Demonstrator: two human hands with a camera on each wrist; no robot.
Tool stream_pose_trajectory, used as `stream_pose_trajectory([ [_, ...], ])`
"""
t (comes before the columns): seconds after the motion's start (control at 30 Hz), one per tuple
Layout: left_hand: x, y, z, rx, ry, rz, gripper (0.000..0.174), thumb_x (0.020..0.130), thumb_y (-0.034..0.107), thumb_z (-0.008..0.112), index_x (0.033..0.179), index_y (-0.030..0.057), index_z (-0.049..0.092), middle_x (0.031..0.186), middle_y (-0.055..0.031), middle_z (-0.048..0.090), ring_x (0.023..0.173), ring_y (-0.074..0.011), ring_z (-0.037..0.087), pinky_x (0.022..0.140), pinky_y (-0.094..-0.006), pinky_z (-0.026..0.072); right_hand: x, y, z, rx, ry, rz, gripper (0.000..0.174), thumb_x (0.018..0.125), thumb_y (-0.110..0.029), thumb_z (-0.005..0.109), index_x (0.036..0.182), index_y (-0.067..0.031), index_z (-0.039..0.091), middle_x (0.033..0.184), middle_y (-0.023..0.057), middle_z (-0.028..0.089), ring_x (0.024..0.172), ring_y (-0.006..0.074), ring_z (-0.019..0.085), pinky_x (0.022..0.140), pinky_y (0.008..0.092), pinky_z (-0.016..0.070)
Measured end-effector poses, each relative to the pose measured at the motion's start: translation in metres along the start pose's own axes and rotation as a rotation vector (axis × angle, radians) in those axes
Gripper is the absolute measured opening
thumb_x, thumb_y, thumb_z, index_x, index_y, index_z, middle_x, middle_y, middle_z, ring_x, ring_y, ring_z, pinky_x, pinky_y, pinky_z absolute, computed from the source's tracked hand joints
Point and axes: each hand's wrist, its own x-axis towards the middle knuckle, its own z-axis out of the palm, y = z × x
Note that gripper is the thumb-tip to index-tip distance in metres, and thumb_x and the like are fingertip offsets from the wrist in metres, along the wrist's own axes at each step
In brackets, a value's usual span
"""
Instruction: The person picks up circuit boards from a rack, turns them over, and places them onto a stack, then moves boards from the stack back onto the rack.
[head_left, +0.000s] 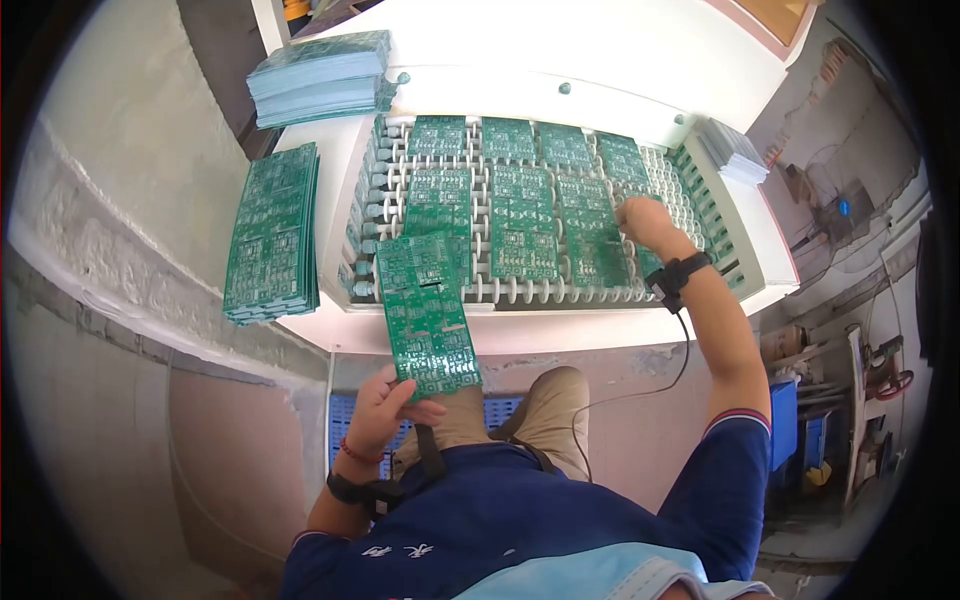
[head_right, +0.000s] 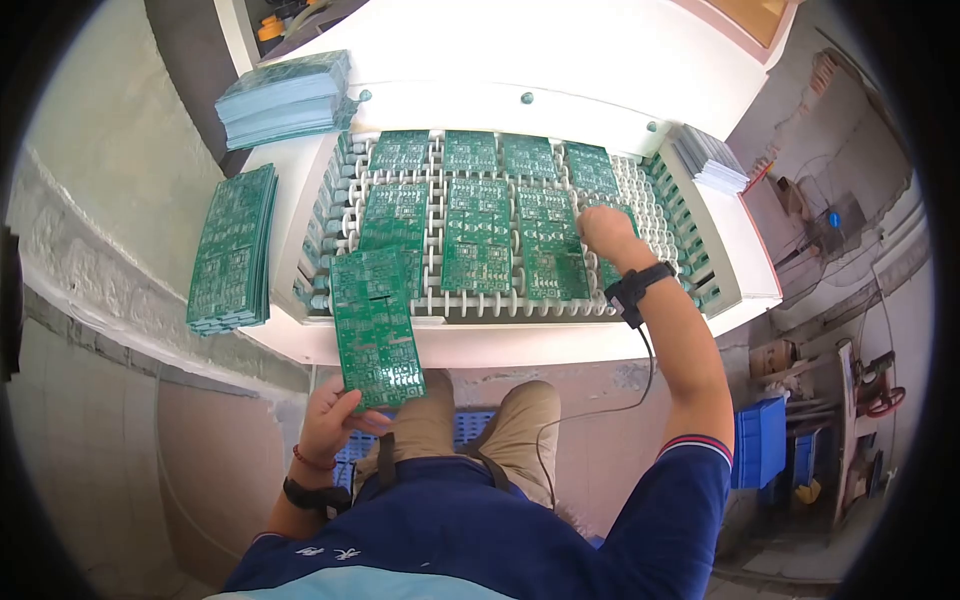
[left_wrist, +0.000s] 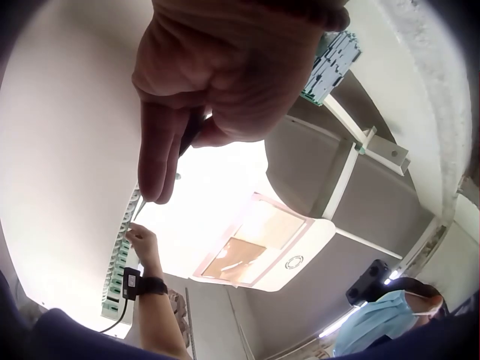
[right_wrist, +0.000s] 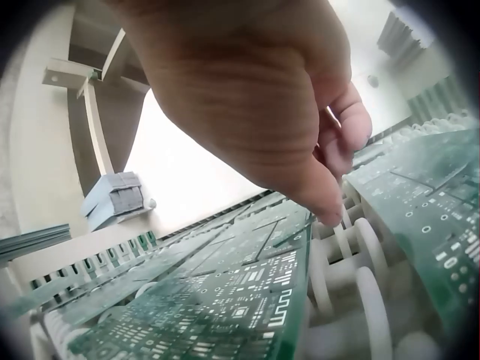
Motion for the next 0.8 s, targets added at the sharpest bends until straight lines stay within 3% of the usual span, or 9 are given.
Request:
stream_pose_trajectory([
  [0.17,0.002,0.0,-0.001,-0.023,0.018,0.015,0.026,0.091,0.009,0.038,0.11,-0.0057,0.047,0.097,-0.0163,0.06,0.075,-0.0256,0.065,0.061,-0.0332,0.0561,-0.019,-0.003,-0.023,0.013,0.065,-0.033,0.01,0.069,-0.013,0.059,0.076,-0.0106,0.065,0.074,0.0129,0.062,0.073,0.0317,0.061,0.066,0.04,0.0496],
  [0.23,0.0,0.001,-0.002,-0.046,0.055,0.027,0.026,0.091,0.009,0.038,0.111,-0.0057,0.047,0.096,-0.0163,0.06,0.075,-0.025,0.065,0.061,-0.0329,0.0561,-0.03,-0.004,-0.032,0.144,0.203,-0.097,0.008,0.067,-0.012,0.06,0.074,-0.0079,0.064,0.074,0.014,0.061,0.07,0.0322,0.059,0.063,0.0405,0.0483],
  [0.27,0.0,0.002,-0.004,-0.036,0.04,0.029,0.026,0.091,0.009,0.039,0.111,-0.0056,0.047,0.096,-0.0162,0.061,0.075,-0.0244,0.065,0.061,-0.0326,0.0561,-0.038,-0.01,-0.04,0.232,0.146,-0.165,0.008,0.067,-0.01,0.06,0.074,-0.0075,0.064,0.074,0.0144,0.061,0.068,0.0324,0.059,0.062,0.0401,0.0477],
  [0.43,-0.002,0.009,-0.013,0.015,0.015,0.066,0.027,0.09,0.01,0.04,0.113,-0.0049,0.047,0.097,-0.016,0.06,0.076,-0.0228,0.065,0.063,-0.0308,0.0555,-0.099,-0.082,-0.077,0.517,-0.009,-0.367,0.011,0.068,-0.005,0.061,0.079,-0.005,0.063,0.072,0.0152,0.06,0.067,0.0329,0.058,0.062,0.0382,0.0468],
  [0.5,-0.003,0.014,-0.008,0.016,0.017,0.064,0.028,0.09,0.009,0.04,0.114,-0.0046,0.046,0.097,-0.0158,0.06,0.076,-0.0225,0.065,0.063,-0.0305,0.0554,-0.112,-0.106,-0.075,0.504,0.173,-0.383,0.011,0.07,-0.005,0.062,0.081,-0.0023,0.063,0.072,0.0156,0.06,0.067,0.0326,0.059,0.062,0.0372,0.0467],
  [0.67,-0.006,0.015,-0.001,-0.009,0.058,0.075,0.028,0.091,0.009,0.041,0.115,-0.004,0.046,0.099,-0.0144,0.06,0.076,-0.0218,0.065,0.064,-0.0299,0.0551,-0.116,-0.151,-0.07,0.706,0.246,-0.454,0.011,0.072,-0.004,0.063,0.082,0.0008,0.062,0.074,0.0167,0.062,0.065,0.0324,0.059,0.058,0.0349,0.0467],
  [0.73,-0.01,0.017,-0.002,0.005,-0.007,0.025,0.028,0.091,0.01,0.042,0.115,-0.004,0.046,0.099,-0.0132,0.059,0.077,-0.022,0.065,0.065,-0.0297,0.055,-0.111,-0.173,-0.074,0.929,0.1,-0.4,0.01,0.076,-0.006,0.063,0.082,0.0014,0.062,0.07,0.0144,0.061,0.059,0.0249,0.059,0.055,0.0314,0.0454],
  [0.77,-0.011,0.017,-0.003,0.013,-0.015,0.026,0.028,0.091,0.01,0.042,0.115,-0.0037,0.046,0.099,-0.0126,0.059,0.079,-0.0222,0.064,0.065,-0.0298,0.055,-0.107,-0.184,-0.075,1.053,0.03,-0.354,0.011,0.078,-0.009,0.064,0.082,0.0006,0.062,0.065,0.0111,0.059,0.055,0.0163,0.055,0.053,0.0281,0.0436],
  [0.8,-0.013,0.014,-0.004,0.012,0.021,0.045,0.028,0.091,0.01,0.042,0.115,-0.0037,0.046,0.099,-0.0126,0.059,0.079,-0.0222,0.064,0.065,-0.0298,0.055,-0.101,-0.197,-0.08,1.056,0.022,-0.395,0.011,0.078,-0.009,0.064,0.082,0.0006,0.062,0.065,0.0111,0.059,0.055,0.0163,0.055,0.053,0.0281,0.0436],
])
